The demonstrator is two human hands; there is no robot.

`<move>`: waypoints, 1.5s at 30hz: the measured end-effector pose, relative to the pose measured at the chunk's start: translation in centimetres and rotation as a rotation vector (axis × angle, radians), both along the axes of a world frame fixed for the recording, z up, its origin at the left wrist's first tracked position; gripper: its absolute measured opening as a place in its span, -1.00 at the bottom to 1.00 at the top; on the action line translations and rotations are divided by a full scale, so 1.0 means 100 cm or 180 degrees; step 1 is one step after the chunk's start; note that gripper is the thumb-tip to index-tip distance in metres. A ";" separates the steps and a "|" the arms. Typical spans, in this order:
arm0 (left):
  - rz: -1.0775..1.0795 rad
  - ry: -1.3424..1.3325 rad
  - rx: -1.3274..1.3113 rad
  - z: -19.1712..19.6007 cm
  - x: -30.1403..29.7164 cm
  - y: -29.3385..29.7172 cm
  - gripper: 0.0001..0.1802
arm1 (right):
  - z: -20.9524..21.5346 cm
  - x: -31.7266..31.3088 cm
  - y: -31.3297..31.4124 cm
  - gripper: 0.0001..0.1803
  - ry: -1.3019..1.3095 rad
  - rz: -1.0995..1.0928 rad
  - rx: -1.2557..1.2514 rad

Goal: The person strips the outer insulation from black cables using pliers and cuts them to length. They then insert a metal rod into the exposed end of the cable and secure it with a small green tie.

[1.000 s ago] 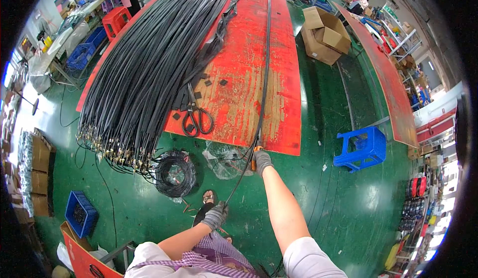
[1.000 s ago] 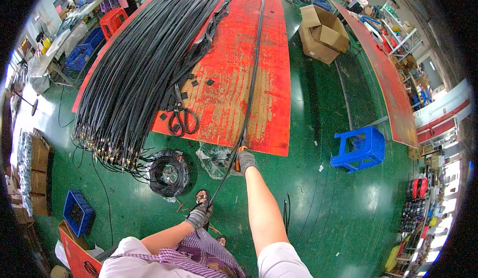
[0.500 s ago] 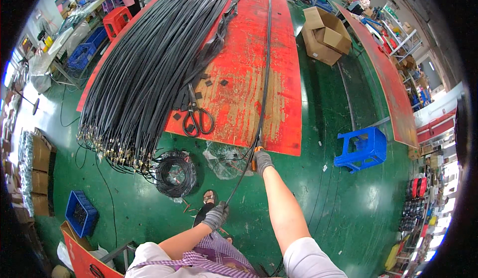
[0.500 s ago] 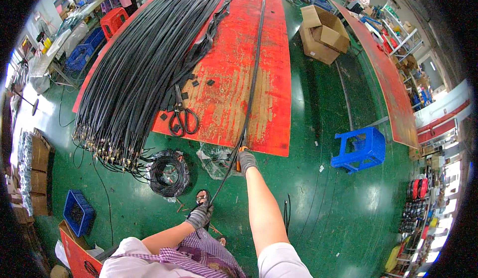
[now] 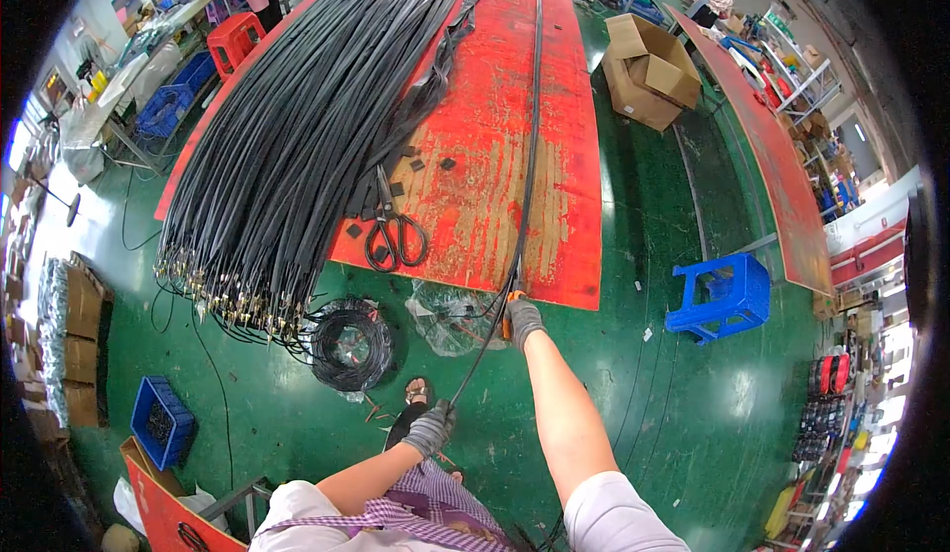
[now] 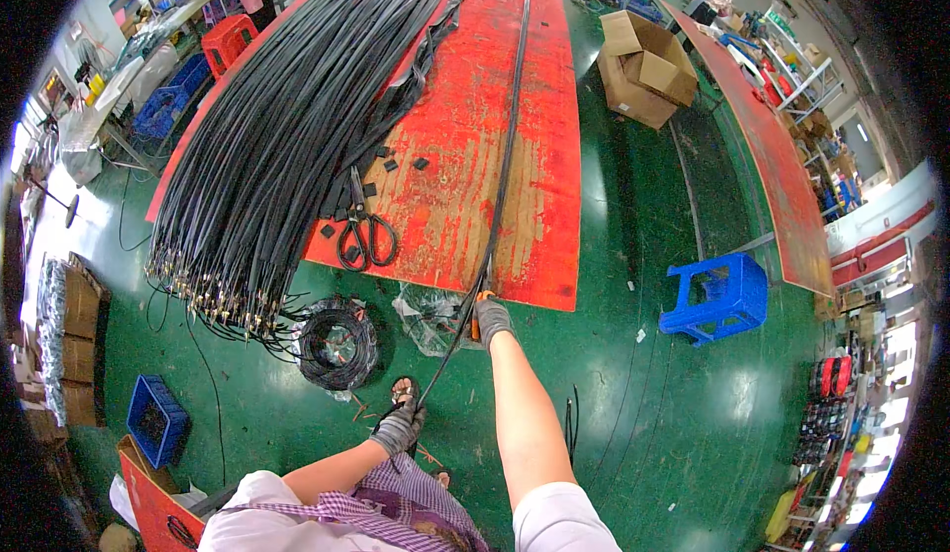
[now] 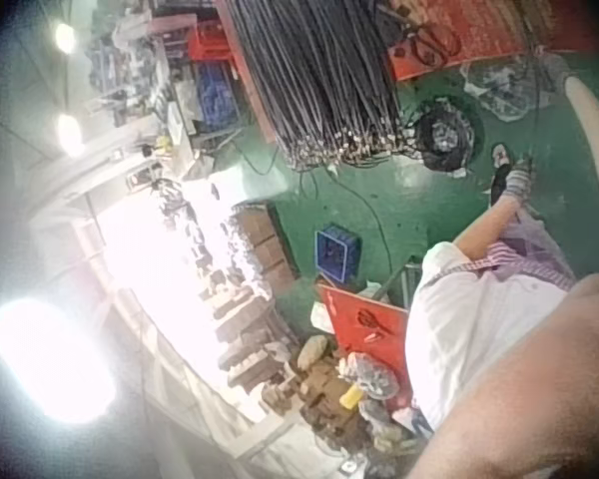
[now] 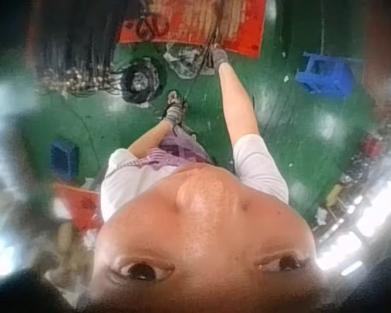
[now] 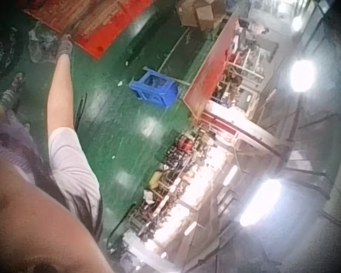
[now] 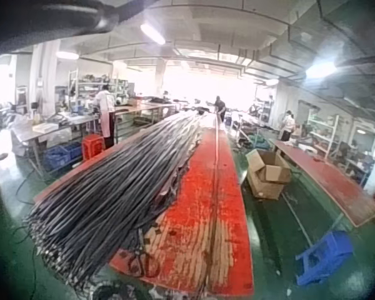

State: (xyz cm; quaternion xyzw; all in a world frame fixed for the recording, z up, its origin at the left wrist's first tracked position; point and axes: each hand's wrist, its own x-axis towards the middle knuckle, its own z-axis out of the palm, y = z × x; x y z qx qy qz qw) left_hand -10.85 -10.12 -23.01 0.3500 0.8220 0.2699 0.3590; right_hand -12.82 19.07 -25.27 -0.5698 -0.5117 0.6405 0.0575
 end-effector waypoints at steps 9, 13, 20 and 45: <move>0.0084 0.0053 -0.0134 -0.005 0.001 -0.002 -0.81 | -0.014 -0.006 0.001 -0.83 -0.0275 0.0452 0.0158; 0.0071 -0.0356 0.0058 0.011 -0.001 0.006 -0.81 | -0.041 0.006 0.014 -0.95 -0.0152 0.0217 0.0518; 0.0353 -0.0439 0.0098 -0.034 0.007 -0.003 -0.81 | 0.003 -0.002 -0.003 -0.96 0.0110 0.0140 0.0305; 0.0222 0.0204 -0.0383 -0.004 -0.012 0.015 -0.68 | -0.004 -0.003 0.000 -0.90 -0.0103 0.0261 0.0425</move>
